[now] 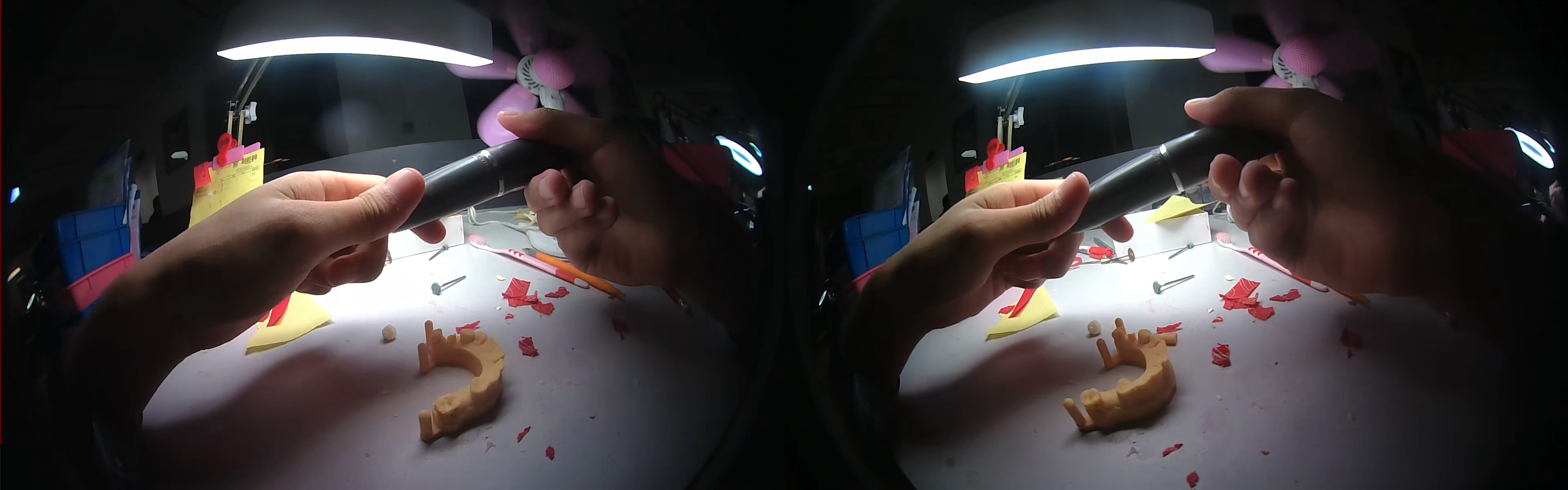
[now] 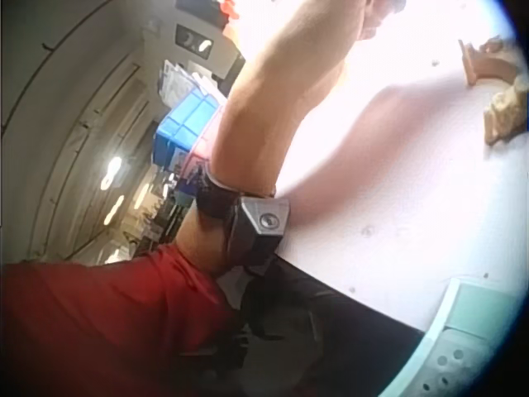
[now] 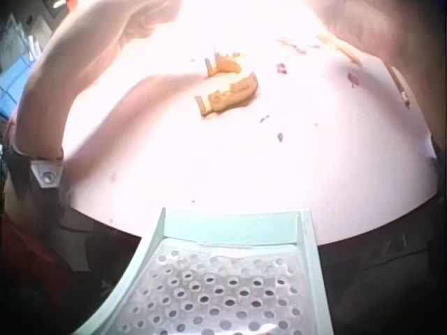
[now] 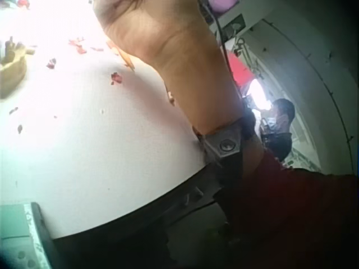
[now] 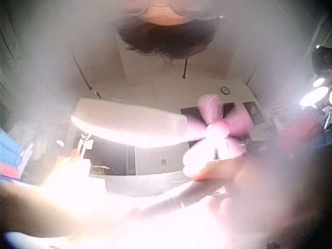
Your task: Polishing and carving details on a dental bridge or denture model using a rotary tool and carving tool.
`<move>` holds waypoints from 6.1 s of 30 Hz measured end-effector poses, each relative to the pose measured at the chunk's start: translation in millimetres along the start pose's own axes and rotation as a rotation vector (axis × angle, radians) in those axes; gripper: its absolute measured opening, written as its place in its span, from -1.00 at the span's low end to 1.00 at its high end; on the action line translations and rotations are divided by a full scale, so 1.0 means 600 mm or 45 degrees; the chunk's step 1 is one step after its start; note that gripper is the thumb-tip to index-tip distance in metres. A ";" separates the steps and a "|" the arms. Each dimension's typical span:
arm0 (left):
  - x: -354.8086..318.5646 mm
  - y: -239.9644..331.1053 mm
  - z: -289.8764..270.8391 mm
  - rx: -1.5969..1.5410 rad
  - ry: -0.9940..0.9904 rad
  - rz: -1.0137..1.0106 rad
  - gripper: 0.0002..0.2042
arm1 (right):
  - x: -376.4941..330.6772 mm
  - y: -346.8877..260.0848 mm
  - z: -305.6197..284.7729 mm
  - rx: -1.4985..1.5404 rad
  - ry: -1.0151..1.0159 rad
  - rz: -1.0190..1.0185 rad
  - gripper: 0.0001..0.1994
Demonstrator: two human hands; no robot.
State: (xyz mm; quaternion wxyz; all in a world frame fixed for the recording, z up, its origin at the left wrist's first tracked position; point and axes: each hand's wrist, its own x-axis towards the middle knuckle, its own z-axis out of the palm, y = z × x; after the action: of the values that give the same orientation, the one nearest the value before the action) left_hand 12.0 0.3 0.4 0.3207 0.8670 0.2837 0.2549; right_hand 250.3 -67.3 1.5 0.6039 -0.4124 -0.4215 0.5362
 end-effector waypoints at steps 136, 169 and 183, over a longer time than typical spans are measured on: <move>0.014 -0.034 0.019 -1.993 -0.488 -0.205 -0.78 | 0.008 0.018 -0.028 0.335 -0.489 -0.268 -0.65; 0.036 -0.065 0.003 -2.038 -0.735 -0.123 -0.75 | 0.020 0.035 -0.036 0.439 -0.564 -0.133 -0.74; 0.046 -0.070 0.001 -2.006 -0.774 -0.077 -0.75 | 0.004 0.031 -0.013 0.370 -0.355 -0.177 -0.67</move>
State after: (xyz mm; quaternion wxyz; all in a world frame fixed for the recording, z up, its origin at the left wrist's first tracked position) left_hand 18.3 45.0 -22.3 0.9006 0.4129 -0.0525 0.1252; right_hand 252.2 -63.7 -18.4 0.6283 -0.2129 -0.4466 0.6004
